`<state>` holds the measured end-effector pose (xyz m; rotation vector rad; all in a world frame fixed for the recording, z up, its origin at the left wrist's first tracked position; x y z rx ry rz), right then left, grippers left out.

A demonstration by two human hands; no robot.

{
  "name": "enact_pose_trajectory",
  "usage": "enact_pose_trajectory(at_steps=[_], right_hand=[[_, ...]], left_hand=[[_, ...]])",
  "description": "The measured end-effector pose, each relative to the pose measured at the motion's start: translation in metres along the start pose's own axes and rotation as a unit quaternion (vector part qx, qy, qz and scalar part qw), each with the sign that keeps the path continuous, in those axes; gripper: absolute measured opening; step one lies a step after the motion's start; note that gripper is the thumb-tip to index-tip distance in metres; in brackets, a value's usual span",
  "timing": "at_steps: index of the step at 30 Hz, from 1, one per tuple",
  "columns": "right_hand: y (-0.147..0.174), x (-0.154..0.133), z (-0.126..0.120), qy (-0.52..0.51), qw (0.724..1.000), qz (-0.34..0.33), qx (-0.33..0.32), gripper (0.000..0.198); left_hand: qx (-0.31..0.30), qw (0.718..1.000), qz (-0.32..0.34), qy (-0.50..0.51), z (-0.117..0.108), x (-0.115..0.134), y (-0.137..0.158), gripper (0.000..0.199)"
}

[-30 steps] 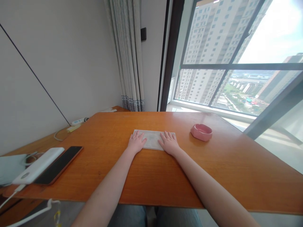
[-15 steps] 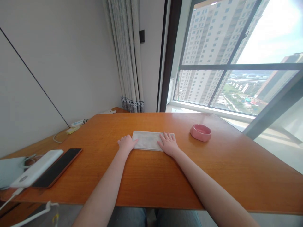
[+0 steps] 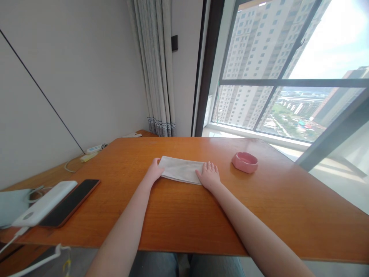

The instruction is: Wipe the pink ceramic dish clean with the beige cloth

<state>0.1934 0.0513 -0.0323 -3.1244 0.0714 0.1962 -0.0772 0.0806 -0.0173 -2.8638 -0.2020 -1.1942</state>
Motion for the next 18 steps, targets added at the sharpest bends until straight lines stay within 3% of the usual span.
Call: enact_pose_trajectory(at_steps=[6, 10, 14, 18], right_hand=[[0.001, -0.001, 0.000, -0.017, 1.000, 0.008, 0.008, 0.074], [0.006, -0.012, -0.001, -0.039, 0.999, 0.016, 0.021, 0.074], [0.015, -0.039, 0.001, -0.066, 0.997, -0.041, 0.025, 0.063], [0.022, -0.062, -0.004, -0.118, 0.982, -0.144, 0.033, 0.050]], left_hand=[[0.055, 0.996, 0.000, 0.067, -0.005, 0.017, 0.014, 0.076], [0.142, 0.966, 0.092, 0.194, -0.009, 0.050, 0.041, 0.069], [0.106, 0.955, 0.179, 0.212, 0.014, 0.075, 0.061, 0.062], [0.040, 0.952, 0.287, 0.104, 0.043, 0.095, 0.075, 0.047]])
Point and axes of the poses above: each hand's wrist, its own y-axis away from the middle knuckle, its own z-axis out of the palm, x = y × z, the point moved 6 cm from there along -y, towards the middle knuckle, and after that the axes turned 3 degrees about -z, right-handed, at the moved point
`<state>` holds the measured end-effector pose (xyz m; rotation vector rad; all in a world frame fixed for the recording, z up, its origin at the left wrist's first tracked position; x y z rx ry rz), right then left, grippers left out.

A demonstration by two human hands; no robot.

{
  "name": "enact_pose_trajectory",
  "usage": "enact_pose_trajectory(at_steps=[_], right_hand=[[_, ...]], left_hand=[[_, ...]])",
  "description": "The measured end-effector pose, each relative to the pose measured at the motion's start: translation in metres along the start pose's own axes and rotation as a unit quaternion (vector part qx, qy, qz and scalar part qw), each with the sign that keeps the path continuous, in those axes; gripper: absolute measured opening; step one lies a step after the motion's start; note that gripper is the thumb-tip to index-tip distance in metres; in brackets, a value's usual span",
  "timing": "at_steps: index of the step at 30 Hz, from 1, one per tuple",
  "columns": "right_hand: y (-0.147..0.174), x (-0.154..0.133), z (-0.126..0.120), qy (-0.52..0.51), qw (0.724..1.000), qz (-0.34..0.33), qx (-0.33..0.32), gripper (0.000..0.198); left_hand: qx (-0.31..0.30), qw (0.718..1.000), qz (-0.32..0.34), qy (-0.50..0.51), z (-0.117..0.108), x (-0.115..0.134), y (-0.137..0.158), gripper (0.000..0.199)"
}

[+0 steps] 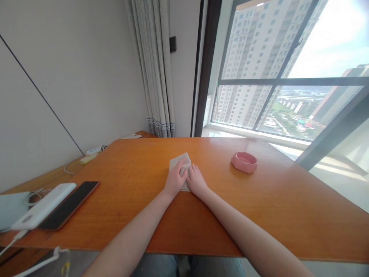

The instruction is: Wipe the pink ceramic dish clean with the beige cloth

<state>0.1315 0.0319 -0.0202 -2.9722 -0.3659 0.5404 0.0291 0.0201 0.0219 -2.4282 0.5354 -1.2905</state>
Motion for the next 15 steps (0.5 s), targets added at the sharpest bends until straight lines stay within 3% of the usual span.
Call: enact_pose_trajectory(at_steps=[4, 10, 15], right_hand=[[-0.003, 0.011, -0.014, -0.052, 0.997, -0.050, 0.001, 0.039], [-0.014, 0.065, -0.028, -0.034, 0.998, 0.048, 0.030, 0.043], [-0.016, 0.064, -0.026, -0.004, 0.998, 0.051, 0.026, 0.040]], left_hand=[[-0.074, 0.990, 0.090, -0.079, 0.017, 0.010, 0.006, 0.038], [-0.171, 0.967, 0.133, -0.130, 0.032, 0.008, 0.014, 0.034], [-0.179, 0.966, 0.138, -0.130, 0.034, 0.013, 0.016, 0.033]])
Point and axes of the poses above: each hand's wrist, its own y-axis away from the middle knuckle, its own z-axis out of the palm, x = y × z, the point moved 6 cm from there along -y, towards the middle knuckle, and after that the axes turned 3 degrees about -z, right-handed, at the moved point
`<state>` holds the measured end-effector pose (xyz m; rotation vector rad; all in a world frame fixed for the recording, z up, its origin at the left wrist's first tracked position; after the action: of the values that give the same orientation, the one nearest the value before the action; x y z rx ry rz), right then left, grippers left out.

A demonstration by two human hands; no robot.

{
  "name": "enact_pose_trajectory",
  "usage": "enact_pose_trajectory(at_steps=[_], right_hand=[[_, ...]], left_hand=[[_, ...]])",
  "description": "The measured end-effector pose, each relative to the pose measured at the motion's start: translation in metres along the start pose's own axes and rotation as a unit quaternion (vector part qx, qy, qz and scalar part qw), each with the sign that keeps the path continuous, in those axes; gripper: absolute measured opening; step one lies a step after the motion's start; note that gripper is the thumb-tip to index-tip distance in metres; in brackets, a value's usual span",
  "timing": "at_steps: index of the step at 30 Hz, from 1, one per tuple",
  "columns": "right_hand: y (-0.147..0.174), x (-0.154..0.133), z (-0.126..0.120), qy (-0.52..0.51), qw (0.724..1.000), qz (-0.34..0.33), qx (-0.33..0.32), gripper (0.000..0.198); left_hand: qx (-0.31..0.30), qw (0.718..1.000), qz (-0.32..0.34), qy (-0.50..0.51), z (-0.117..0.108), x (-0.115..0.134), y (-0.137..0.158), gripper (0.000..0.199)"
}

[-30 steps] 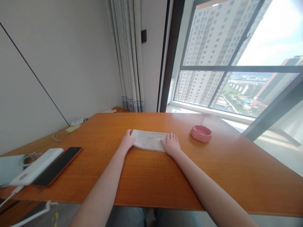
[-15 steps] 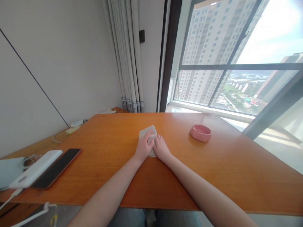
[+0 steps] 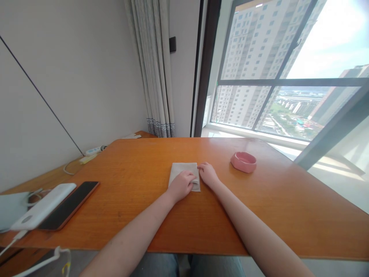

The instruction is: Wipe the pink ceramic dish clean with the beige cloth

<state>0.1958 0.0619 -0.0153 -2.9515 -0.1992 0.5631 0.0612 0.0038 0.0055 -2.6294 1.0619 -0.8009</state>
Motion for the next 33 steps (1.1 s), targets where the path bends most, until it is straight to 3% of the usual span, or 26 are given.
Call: enact_pose_trajectory(at_steps=[9, 13, 16, 19, 21, 24, 26, 29, 33], right_hand=[[0.004, -0.001, 0.001, 0.009, 0.999, 0.029, 0.033, 0.046], [0.005, -0.002, -0.001, -0.016, 0.999, 0.028, 0.043, 0.046], [0.009, -0.007, -0.008, -0.034, 0.996, 0.022, 0.077, 0.045], [0.014, -0.025, -0.014, -0.029, 0.995, -0.045, 0.089, 0.045], [0.019, -0.041, -0.012, -0.014, 0.991, -0.116, 0.067, 0.045], [0.027, -0.059, -0.002, 0.010, 0.981, -0.193, 0.016, 0.048], [0.031, -0.064, 0.007, 0.025, 0.979, -0.202, -0.022, 0.052], [0.035, -0.067, 0.016, 0.050, 0.978, -0.193, -0.061, 0.052], [0.035, -0.073, 0.008, 0.070, 0.983, -0.168, -0.021, 0.053]], left_hand=[[-0.021, 0.999, 0.030, 0.019, 0.004, 0.006, 0.001, 0.028], [-0.029, 0.998, 0.016, 0.062, -0.006, 0.007, 0.002, 0.035], [0.028, 0.996, -0.017, 0.082, -0.027, -0.006, 0.000, 0.039], [0.099, 0.991, -0.084, 0.036, -0.042, -0.034, 0.000, 0.041], [0.071, 0.991, -0.117, -0.008, -0.036, -0.052, -0.001, 0.044], [-0.037, 0.987, -0.146, -0.048, -0.014, -0.069, 0.000, 0.052], [-0.084, 0.980, -0.166, -0.069, -0.002, -0.073, 0.001, 0.056], [-0.099, 0.973, -0.185, -0.097, 0.004, -0.070, 0.002, 0.059], [-0.098, 0.973, -0.185, -0.096, 0.001, -0.066, 0.002, 0.057]])
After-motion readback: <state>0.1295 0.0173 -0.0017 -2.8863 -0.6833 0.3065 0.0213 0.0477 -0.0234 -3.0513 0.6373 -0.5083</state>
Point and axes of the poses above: each hand's wrist, its own y-axis away from the middle knuckle, its own z-axis out of the palm, x = y × z, the point moved 6 cm from there along -y, towards the middle knuckle, and after that the axes turned 3 degrees about -z, right-handed, at the moved point
